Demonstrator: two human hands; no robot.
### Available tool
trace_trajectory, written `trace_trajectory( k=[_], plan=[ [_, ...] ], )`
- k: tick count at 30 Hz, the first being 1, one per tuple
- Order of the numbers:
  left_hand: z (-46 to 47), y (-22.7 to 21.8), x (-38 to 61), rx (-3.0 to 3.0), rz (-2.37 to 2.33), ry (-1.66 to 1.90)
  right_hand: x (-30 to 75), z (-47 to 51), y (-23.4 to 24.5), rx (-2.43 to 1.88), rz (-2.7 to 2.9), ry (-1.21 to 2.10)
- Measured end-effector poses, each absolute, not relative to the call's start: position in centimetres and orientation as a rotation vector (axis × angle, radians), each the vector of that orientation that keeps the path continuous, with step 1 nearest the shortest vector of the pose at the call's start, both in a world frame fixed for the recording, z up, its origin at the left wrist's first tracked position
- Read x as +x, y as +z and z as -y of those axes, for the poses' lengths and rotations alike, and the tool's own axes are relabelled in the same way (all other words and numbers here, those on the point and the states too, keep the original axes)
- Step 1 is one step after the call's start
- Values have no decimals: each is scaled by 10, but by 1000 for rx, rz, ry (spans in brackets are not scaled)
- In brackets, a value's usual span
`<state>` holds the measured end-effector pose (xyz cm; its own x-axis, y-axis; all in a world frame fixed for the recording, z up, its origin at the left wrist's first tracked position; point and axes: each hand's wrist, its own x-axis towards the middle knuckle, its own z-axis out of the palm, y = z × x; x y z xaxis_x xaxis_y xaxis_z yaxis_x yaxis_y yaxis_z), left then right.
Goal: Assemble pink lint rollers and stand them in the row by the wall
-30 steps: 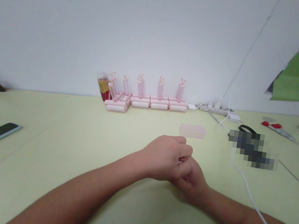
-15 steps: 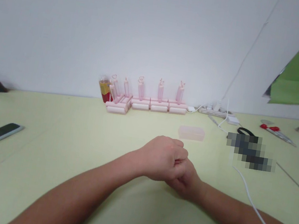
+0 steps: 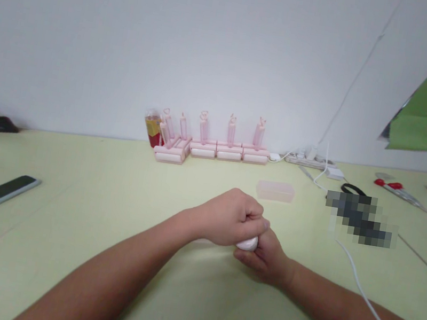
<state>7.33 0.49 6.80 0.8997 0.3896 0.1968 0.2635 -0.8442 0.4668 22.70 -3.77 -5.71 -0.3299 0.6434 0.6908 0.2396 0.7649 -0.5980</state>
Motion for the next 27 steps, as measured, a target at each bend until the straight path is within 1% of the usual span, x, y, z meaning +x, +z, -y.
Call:
trace_trajectory(
  k=[4,9,14,19,24,27],
  plan=[
    [-6,68,73,2600,-512,380,227,38,-59,-676,1901,523],
    [-10,66,75,2651,-633,402,224,31,-68,-810,1829,611],
    [-13,68,73,2561,-899,359,221,28,-68,-830,1810,567],
    [-20,76,64,2420,-982,325,225,34,-64,-841,1754,529],
    [-18,69,59,2568,-1170,325,231,31,-66,-908,1555,497],
    [-10,57,58,2723,-1351,210,236,26,-65,-1010,1593,489]
  ],
)
